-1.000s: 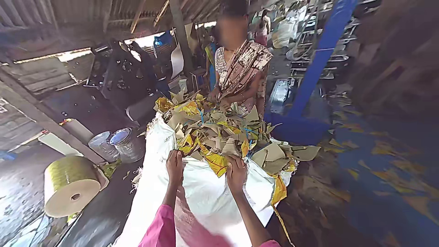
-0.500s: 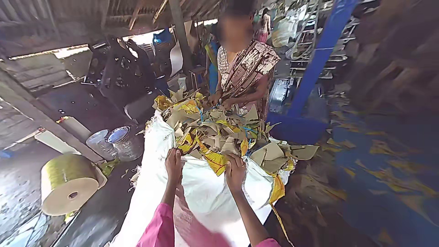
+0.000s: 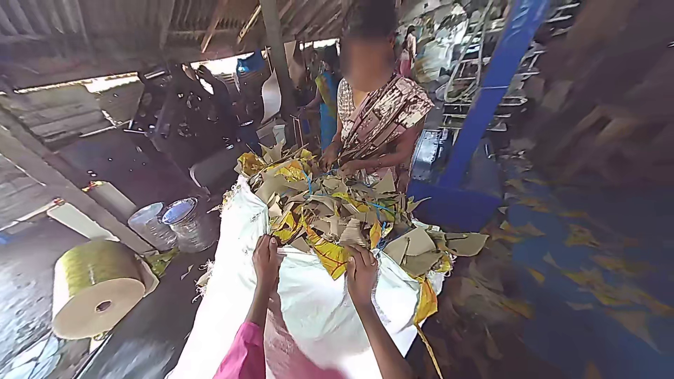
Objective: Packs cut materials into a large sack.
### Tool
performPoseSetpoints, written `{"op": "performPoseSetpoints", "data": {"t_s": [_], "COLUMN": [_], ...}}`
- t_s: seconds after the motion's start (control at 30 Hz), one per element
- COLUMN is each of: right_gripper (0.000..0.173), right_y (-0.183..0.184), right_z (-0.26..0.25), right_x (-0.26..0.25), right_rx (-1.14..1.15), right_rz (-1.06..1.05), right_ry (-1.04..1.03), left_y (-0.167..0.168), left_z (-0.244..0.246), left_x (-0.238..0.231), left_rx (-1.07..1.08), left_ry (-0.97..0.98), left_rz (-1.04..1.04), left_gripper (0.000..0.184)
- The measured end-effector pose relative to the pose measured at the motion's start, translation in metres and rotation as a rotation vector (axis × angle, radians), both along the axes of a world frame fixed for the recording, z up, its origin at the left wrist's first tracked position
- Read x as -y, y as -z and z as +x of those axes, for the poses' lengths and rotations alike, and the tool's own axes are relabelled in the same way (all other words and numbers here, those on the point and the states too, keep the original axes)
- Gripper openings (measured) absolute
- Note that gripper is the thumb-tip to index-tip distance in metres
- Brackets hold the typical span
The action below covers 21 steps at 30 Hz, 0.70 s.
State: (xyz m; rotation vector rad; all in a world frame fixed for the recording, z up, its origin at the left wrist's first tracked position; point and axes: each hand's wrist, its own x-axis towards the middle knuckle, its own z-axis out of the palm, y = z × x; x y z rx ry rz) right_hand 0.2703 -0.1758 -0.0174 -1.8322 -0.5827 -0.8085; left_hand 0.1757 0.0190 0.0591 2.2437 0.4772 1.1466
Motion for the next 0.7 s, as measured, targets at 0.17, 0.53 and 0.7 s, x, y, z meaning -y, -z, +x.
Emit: {"op": "performPoseSetpoints", "data": {"t_s": [0.17, 0.53, 0.7], "right_gripper": [0.045, 0.049, 0.049], "right_y": [0.000, 0.002, 0.003], "right_z": [0.001, 0.007, 0.009], "right_x": [0.000, -0.003, -0.005], "right_rx": [-0.004, 0.005, 0.013], "right_rz": [0.000, 0.003, -0.009], "right_ry": [-0.002, 0.004, 0.013], "left_y": [0.000, 0.005, 0.007], "left_z": [0.001, 0.008, 0.011], "left_x": [0.001, -0.003, -0.005], "left_rx": [-0.005, 0.027, 0.063], "left_ry": [0.003, -0.006, -0.008], "left_rz": [-0.001, 0.008, 0.047], "left_gripper": [0.044, 0.042, 0.045]}}
